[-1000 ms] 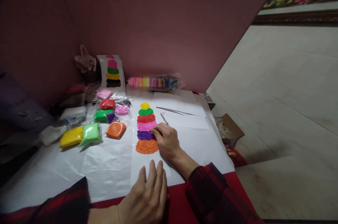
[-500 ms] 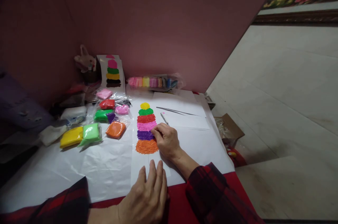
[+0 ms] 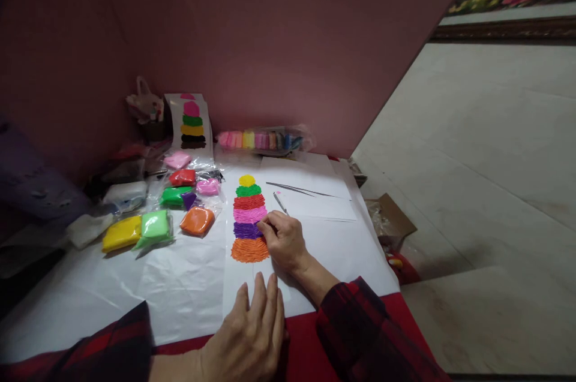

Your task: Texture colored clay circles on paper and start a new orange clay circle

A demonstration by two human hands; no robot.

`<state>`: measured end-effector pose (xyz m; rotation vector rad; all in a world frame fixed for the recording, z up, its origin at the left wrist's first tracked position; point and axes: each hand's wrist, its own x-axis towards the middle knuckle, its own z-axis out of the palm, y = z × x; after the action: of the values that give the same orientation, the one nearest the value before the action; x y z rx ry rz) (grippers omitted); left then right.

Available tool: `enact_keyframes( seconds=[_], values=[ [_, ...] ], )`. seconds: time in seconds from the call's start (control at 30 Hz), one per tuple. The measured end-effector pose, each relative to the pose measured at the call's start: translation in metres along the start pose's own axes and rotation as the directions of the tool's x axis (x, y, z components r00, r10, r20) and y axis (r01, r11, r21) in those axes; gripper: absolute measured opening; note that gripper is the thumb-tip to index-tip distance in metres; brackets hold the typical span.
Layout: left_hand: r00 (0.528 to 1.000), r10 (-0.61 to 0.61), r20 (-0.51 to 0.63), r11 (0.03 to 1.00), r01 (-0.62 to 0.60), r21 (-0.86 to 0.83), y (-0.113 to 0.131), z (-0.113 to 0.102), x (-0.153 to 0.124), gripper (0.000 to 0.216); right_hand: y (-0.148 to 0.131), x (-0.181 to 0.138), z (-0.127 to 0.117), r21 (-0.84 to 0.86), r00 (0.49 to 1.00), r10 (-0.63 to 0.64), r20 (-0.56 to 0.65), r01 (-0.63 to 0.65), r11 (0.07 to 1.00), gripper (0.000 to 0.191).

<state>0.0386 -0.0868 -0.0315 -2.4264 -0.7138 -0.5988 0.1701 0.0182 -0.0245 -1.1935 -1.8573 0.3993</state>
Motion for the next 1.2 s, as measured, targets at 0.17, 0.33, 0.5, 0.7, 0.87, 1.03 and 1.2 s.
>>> enact_keyframes(
  seconds=[0.17,0.33,0.5,0.7,0.87,1.03,1.2],
  values=[
    [1.0,0.006,-0.009,1.0,-0.006,0.005,0.0,0.0004,0.0003,0.037,-0.0015,-0.0004,-0.0001,0.009,1.0,-0.007,0.015,0.007,1.0,0.025],
    [1.0,-0.01,-0.021,1.0,0.01,0.006,0.0004,0.0006,0.0003,0.036,-0.0018,-0.0009,-0.0002,0.017,0.999,-0.021,0.026,0.021,1.0,0.025],
    [1.0,-0.005,-0.028,1.0,0.005,-0.005,-0.0006,0.0001,0.0008,0.035,-0.0037,-0.0016,-0.0013,0.036,0.999,-0.021,0.045,0.019,0.999,0.025],
    [0.999,-0.012,-0.029,1.0,0.012,-0.007,-0.0002,0.0002,0.0012,0.035,-0.0063,-0.0018,-0.0026,0.052,0.998,-0.028,0.057,0.025,0.998,0.025],
    [1.0,-0.001,-0.024,1.0,0.001,-0.004,-0.0007,-0.0009,0.0014,0.036,-0.007,-0.0023,-0.0032,0.056,0.997,-0.02,0.071,0.016,0.998,0.025],
    [1.0,-0.011,-0.021,1.0,0.011,-0.005,-0.0002,0.0008,0.0006,0.036,-0.0076,-0.0033,-0.0042,0.056,0.996,-0.021,0.086,0.016,0.998,0.025],
    [1.0,0.002,-0.008,1.0,-0.002,-0.005,-0.0002,0.001,-0.0001,0.036,-0.0094,-0.0043,-0.0053,0.063,0.996,-0.033,0.087,0.028,0.998,0.024]
  ],
)
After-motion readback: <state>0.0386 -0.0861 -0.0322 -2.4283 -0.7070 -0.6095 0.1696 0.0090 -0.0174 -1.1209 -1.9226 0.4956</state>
